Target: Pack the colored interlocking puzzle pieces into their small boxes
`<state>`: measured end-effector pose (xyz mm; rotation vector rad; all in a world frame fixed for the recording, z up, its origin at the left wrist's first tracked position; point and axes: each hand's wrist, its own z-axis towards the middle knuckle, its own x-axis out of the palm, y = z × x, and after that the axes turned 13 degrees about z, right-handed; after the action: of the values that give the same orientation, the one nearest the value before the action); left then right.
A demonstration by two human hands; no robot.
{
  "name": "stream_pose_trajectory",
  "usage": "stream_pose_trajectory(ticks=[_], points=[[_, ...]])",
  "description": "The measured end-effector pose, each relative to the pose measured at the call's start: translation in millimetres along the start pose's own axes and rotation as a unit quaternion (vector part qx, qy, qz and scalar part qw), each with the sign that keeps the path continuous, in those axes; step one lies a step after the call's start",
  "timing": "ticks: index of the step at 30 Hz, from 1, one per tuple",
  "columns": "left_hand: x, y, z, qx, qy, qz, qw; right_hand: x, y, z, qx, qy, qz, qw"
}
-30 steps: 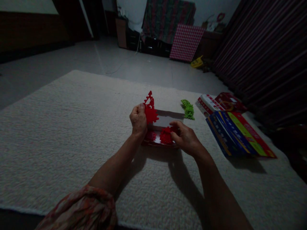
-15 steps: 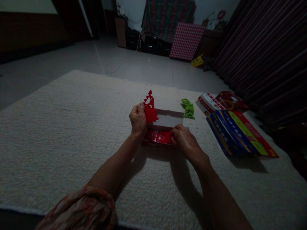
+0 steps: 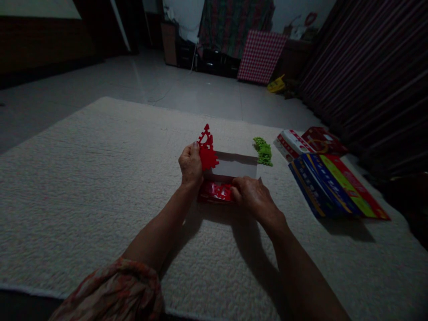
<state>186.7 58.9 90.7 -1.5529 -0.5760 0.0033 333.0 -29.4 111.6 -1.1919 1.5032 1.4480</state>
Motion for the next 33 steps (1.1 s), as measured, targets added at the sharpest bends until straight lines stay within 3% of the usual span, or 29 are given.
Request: stream_pose_trajectory(ticks=[7,14,22,33], points=[[-1.8,3.7,2.4,0.012,0.01,-0.002,1.0,9.5,3.1,11.1,0.057,-0.015,0.021,0.998],[-3.0,5.1,4.0,0.008,0.017,-0.007,1.0,12.4,1.8,13.5,0.065,-0.034,0.045,0.996],[-0.9,1.6,1.9,0.009,0.009,-0.007,1.0,13.4,7.2,17.2,0.091,0.002,0.021,0.996],[-2.9,3.0,4.1,0.007,0.014,-0.006,1.0,9.0,3.6,9.7,0.071,-0.044,0.017,0.996]])
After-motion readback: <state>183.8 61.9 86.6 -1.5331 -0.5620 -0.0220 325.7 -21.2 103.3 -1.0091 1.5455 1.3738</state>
